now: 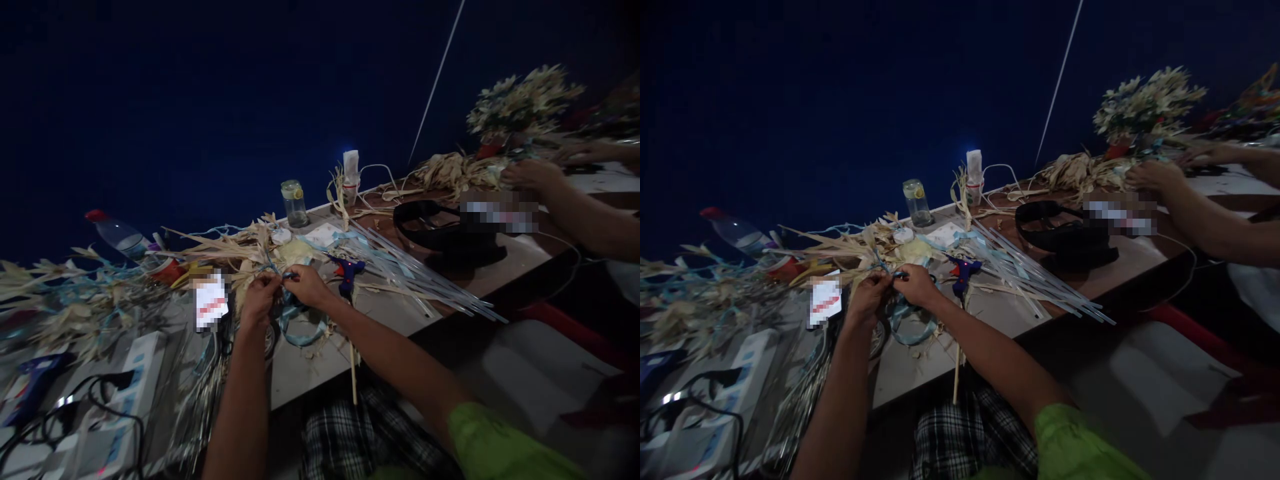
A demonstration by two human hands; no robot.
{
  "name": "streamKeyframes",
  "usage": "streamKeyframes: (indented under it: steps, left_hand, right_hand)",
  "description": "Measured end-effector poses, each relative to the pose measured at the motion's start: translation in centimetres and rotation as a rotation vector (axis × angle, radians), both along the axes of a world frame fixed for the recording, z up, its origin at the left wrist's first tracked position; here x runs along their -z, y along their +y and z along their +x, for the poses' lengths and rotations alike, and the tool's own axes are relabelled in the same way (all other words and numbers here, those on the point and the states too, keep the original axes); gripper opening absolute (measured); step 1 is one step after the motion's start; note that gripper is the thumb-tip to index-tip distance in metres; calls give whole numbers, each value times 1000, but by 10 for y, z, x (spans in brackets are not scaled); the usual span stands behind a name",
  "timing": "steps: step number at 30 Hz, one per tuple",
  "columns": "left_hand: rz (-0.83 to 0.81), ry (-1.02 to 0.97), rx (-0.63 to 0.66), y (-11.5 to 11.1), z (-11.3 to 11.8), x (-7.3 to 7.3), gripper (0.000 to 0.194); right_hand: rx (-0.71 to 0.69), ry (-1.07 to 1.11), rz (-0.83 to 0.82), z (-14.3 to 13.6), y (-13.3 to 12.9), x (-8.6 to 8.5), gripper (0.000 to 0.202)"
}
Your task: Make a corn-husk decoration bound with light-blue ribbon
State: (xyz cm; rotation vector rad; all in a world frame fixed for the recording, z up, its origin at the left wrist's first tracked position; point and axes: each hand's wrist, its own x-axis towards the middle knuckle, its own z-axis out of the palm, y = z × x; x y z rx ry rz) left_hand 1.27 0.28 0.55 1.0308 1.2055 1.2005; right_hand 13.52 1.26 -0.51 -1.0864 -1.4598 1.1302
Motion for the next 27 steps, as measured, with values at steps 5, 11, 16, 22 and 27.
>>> streamKeyframes:
  steps: [5,11,16,22,27]
  left_hand:
    - [-75,-265,115,-6,3,-8,33]
    - [0,-106,-11,-6,4,-8,27]
    - [58,208,-35,-4,-2,-6,27]
    - [86,385,-10,-5,-3,-5,25]
    - [50,239,74,-4,-3,-2,26]
  right_hand:
    - [-109,320,-204,-2,0,0,12]
    - [-95,318,-267,0,2,1,14]
    - [-241,327,-316,6,1,-4,14]
    - [-88,336,-383,2,-3,-8,27]
    - [-89,274,-325,8,6,-2,24]
